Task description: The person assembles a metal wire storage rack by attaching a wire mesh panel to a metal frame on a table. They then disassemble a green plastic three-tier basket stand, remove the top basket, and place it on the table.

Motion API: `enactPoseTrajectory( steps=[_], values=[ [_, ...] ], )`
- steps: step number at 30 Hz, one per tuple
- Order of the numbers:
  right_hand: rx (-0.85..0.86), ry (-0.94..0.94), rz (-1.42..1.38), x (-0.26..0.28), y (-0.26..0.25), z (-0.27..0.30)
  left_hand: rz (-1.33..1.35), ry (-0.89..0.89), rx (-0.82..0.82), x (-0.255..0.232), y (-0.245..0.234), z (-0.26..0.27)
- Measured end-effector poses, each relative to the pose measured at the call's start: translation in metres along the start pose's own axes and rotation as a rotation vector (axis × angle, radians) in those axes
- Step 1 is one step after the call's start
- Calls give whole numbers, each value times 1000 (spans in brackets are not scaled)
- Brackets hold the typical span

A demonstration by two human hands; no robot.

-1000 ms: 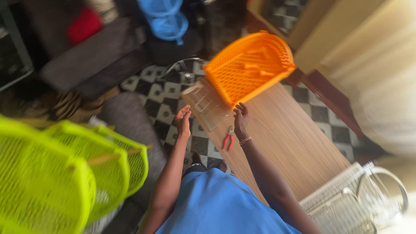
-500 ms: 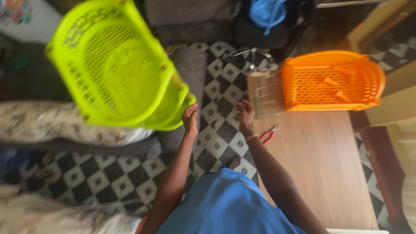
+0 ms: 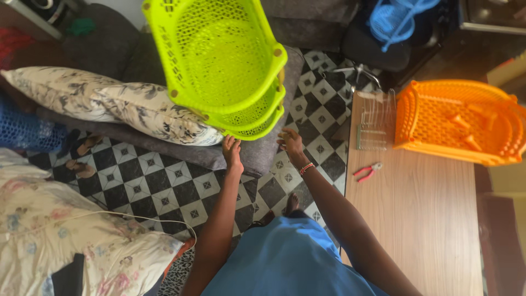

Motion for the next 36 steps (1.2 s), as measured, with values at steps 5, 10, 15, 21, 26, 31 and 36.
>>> enactPoseTrajectory(
  steps=[5, 10, 15, 21, 26, 31, 36],
  values=[
    [68, 108, 17, 11, 37, -27, 65, 21, 20, -27, -8, -15],
    [59, 130, 17, 14, 57, -47, 136, -1, -54, -37, -10, -33],
    [78, 196, -72, 13, 72, -63, 187, 93, -101, -48, -10, -47],
    [134, 207, -174, 6, 78, -67, 103, 55, -145, -55, -25, -53],
    [84, 247, -232, 3, 85, -66, 92, 73, -118, -61, -26, -59],
    [23, 211, -211, -1, 94, -65, 104, 42, -100, -55, -31, -60],
    [-15, -42, -368, 9, 106, -71, 29, 13, -61, -65, -54, -67]
  ],
)
Point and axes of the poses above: each hand's wrist, its own z-axis away from the middle knuckle, its own y-axis out of the palm, x = y × z, the point moved 5 cm from there along -z, towards the middle knuckle, and after that the axes turned 6 degrees about -y, right-handed, at the moved point
